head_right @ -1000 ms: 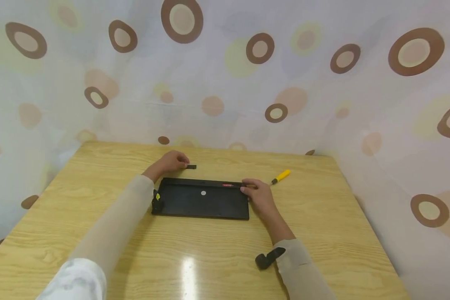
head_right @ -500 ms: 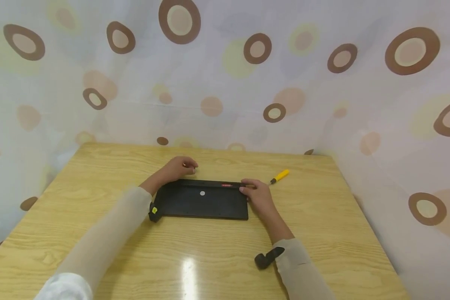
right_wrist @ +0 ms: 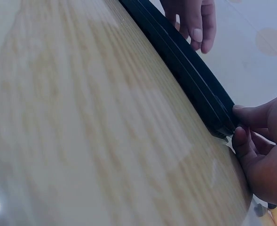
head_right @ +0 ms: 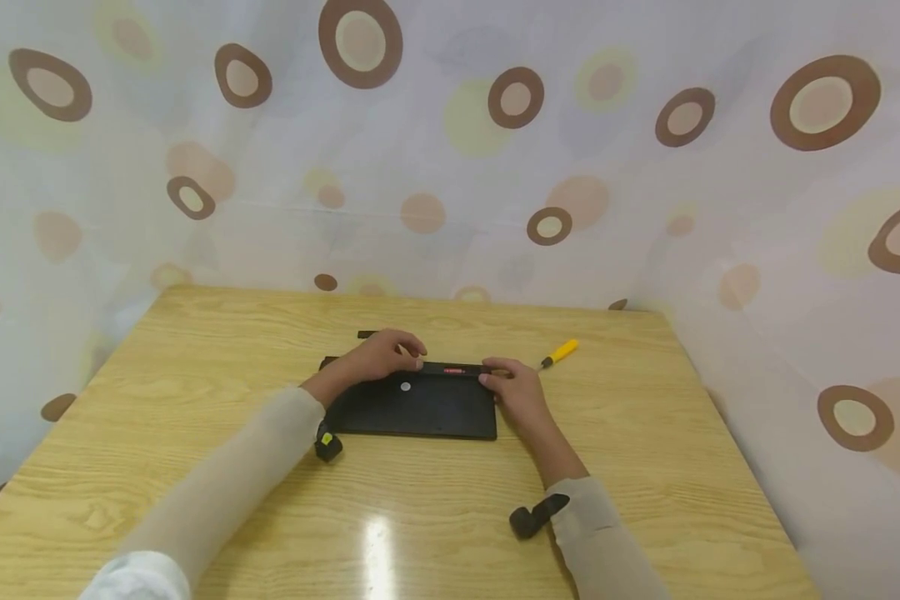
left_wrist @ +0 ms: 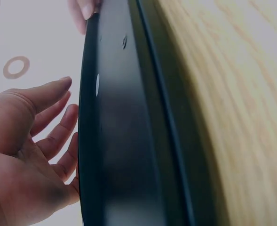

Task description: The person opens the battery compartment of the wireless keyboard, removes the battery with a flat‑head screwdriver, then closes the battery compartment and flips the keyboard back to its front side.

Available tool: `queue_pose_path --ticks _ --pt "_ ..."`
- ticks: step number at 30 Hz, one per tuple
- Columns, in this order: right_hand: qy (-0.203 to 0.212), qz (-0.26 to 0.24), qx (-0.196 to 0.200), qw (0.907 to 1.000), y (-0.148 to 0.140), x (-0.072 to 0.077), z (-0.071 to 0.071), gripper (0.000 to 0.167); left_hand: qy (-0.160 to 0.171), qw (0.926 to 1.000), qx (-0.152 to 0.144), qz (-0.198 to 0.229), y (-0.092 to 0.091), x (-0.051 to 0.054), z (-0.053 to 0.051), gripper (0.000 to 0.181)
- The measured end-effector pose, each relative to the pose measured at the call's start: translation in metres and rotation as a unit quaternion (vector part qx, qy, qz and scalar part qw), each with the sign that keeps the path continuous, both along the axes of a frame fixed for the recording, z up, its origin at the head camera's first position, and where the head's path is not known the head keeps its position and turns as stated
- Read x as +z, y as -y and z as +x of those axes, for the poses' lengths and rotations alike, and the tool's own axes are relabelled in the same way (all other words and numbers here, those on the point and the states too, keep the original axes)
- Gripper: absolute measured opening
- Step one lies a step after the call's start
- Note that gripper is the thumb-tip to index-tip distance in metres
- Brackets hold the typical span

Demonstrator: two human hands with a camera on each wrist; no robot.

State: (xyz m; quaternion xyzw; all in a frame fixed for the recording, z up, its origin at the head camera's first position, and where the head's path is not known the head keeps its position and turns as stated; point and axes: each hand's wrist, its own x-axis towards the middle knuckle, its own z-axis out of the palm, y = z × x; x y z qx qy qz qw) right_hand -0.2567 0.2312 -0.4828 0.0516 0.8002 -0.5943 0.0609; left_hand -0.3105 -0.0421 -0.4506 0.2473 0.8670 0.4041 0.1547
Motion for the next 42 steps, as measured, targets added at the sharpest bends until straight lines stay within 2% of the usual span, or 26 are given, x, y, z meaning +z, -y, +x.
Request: queue_pose_path --ticks 8,11,14,23,27,30,33,37,42 --pt "0.006 0.012 0.008 0.9999 0.010 0.030 0.015 0.039 0.020 0.9995 -0.023 0.007 -0.017 -0.005 -0.001 0.029" --pt "0.007 0.019 0.007 0.9998 0.013 0.035 0.018 0.039 0.017 0.9995 -0.025 -0.002 -0.022 -0.006 -0.001 0.028" --pt "0.010 0.018 0.005 0.9998 0.012 0.031 0.015 0.039 0.009 0.9996 -0.024 -0.013 -0.026 -0.006 -0.001 0.027" --pt "-0.003 0.012 -0.007 0.9999 0.002 -0.003 -0.001 0.039 0.019 0.9994 -0.011 -0.026 -0.029 -0.007 -0.001 0.028" --pt "-0.005 0.008 -0.009 0.9999 0.001 -0.003 -0.001 0.038 0.015 0.9994 -0.012 -0.027 -0.030 -0.007 -0.001 0.028" --pt "-0.005 0.010 0.012 0.9999 -0.002 0.004 0.000 0.041 0.015 0.9995 -0.011 -0.026 -0.030 -0.009 -0.001 0.029" --pt "-0.026 0.035 0.040 0.9982 -0.010 0.020 0.001 0.044 0.020 0.9995 -0.009 -0.025 -0.030 -0.009 0.000 0.029" --pt "-0.080 0.088 0.059 0.9911 -0.035 0.033 -0.005 0.050 0.024 0.9994 -0.008 -0.022 -0.029 -0.009 0.001 0.029" --pt "-0.122 0.178 0.063 0.9744 -0.077 0.038 -0.021 0.053 0.014 0.9995 -0.010 -0.025 -0.029 -0.010 0.002 0.028"
